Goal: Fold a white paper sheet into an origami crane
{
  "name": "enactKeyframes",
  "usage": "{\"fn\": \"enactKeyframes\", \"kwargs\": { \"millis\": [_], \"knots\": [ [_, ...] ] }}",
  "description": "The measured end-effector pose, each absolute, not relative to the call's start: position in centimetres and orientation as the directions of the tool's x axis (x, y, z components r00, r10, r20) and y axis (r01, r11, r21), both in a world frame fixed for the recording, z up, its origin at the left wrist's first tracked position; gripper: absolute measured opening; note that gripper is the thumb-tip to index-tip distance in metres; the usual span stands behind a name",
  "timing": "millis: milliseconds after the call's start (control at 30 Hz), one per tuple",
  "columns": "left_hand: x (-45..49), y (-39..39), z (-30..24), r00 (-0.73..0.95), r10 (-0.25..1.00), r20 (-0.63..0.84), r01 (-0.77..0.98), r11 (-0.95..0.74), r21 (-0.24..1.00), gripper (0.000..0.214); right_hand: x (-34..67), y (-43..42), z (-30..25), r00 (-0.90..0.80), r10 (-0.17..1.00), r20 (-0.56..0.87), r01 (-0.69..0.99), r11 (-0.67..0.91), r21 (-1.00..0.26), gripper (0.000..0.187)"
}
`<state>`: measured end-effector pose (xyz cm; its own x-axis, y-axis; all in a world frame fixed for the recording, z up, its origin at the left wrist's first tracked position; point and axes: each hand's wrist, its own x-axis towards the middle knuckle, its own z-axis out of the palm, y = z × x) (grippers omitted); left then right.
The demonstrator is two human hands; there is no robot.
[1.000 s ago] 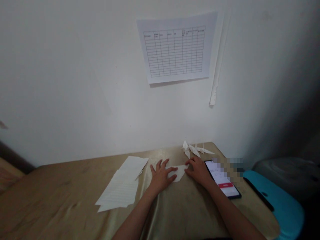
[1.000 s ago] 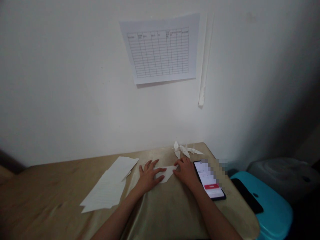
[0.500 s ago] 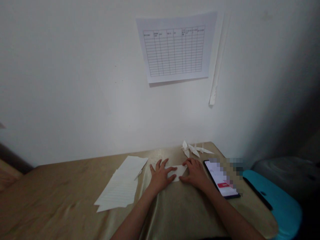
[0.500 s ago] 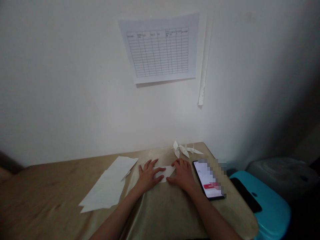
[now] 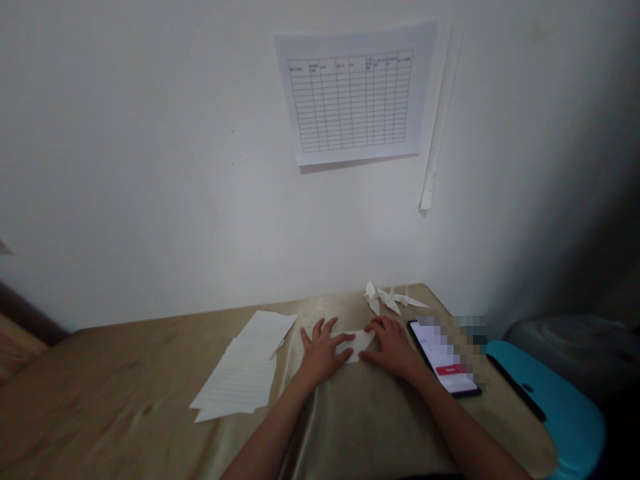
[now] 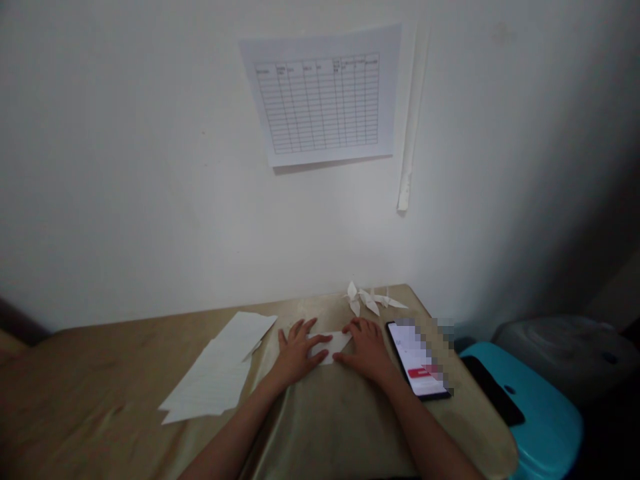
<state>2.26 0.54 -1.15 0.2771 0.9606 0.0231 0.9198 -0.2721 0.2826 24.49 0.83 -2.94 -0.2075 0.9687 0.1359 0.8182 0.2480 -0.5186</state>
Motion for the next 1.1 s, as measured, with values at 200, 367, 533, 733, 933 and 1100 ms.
{"fn": "enactKeyframes", "kwargs": {
  "millis": [200, 367, 533, 733, 933, 1100],
  "knots": [
    [2.4, 0.4, -1.1, 0.285, 0.959, 0.011, 0.917, -0.276, 0.287, 0.04, 24.7, 1.0, -2.6, -0.183, 0.971, 0.151, 0.818, 0.236, -0.525, 0.039],
    [2.5, 0.3, -1.2, 0.294, 0.955, 0.031, 0.915, -0.291, 0.279, 0.05, 24.0, 0.5, -2.4, -0.176, 0.972, 0.158, 0.835, 0.232, -0.498, 0.053],
    [2.5, 0.4, -1.2, 0.299, 0.954, 0.029, 0.915, -0.295, 0.274, 0.055, 23.8, 0.5, -2.4, -0.168, 0.971, 0.171, 0.841, 0.232, -0.489, 0.05],
    [2.6, 0.6, -1.5, 0.288, 0.956, 0.046, 0.914, -0.289, 0.284, 0.055, 24.1, 1.0, -2.3, -0.145, 0.971, 0.188, 0.846, 0.221, -0.486, 0.035],
    [2.5, 0.6, -1.6, 0.286, 0.957, 0.041, 0.913, -0.285, 0.291, 0.055, 24.6, 1.8, -2.6, -0.161, 0.969, 0.189, 0.84, 0.235, -0.488, 0.029],
    [2.5, 0.6, -1.5, 0.288, 0.957, 0.028, 0.914, -0.283, 0.291, 0.055, 25.0, 2.4, -3.0, -0.156, 0.965, 0.21, 0.831, 0.243, -0.5, 0.026]
  ]
}}
